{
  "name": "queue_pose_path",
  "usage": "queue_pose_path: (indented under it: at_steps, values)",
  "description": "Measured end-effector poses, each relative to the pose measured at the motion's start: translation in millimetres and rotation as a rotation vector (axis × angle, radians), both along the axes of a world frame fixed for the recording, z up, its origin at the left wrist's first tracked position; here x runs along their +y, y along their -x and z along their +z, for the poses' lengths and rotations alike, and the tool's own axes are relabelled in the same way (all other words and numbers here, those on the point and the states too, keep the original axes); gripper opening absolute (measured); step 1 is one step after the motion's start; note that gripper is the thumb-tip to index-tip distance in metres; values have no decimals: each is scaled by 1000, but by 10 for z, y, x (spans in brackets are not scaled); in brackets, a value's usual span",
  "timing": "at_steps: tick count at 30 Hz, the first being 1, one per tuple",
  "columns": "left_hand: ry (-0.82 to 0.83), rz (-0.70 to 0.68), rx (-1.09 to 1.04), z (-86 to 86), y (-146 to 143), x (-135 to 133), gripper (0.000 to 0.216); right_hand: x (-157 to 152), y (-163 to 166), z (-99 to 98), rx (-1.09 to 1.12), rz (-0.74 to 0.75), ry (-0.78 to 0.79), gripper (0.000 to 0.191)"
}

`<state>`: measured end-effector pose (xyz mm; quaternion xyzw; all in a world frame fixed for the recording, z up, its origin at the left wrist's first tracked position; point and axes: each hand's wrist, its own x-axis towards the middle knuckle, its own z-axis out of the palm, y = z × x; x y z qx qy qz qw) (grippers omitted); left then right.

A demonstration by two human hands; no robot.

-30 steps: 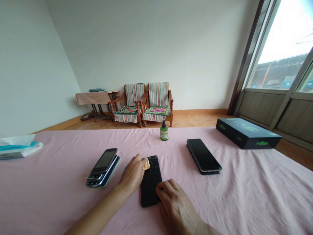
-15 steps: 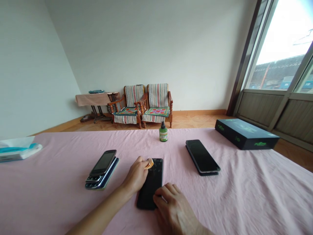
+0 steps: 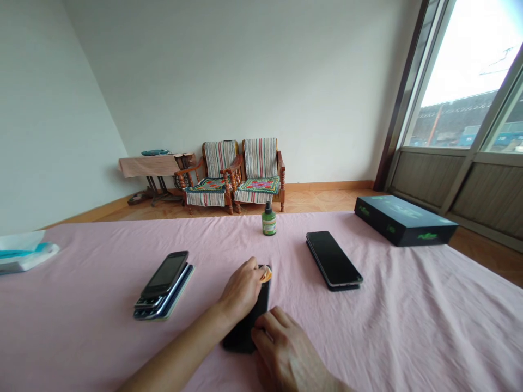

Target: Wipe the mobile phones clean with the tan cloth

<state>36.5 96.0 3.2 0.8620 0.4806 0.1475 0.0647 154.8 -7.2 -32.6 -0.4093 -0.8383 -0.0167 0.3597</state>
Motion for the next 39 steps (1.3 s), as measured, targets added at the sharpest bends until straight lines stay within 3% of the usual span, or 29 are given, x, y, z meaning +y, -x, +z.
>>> queue_pose_path:
  at_steps: [8, 16, 21, 26, 31, 35, 39]
  values:
    - [4, 82, 73, 18, 85, 39, 25, -8, 16, 5, -9, -13, 7, 18]
    - [52, -34, 66, 86, -18, 37, 25, 3, 4, 19, -17, -2, 10, 17]
    - [53, 25, 69, 85, 91, 61, 26, -9, 14, 33, -28, -9, 20, 16]
    - [47, -15, 62, 39, -43, 105, 30, -7, 20, 20, -42, -18, 42, 15]
    - [75, -129, 55, 104, 35, -58, 26, -3, -4, 40, -53, -2, 21, 14]
    - [112, -142, 54, 157, 177, -259, 38, -1, 12, 21, -52, -7, 19, 13]
    - [2, -153, 164, 161, 133, -242, 36, -6, 18, 14, -51, -9, 28, 12]
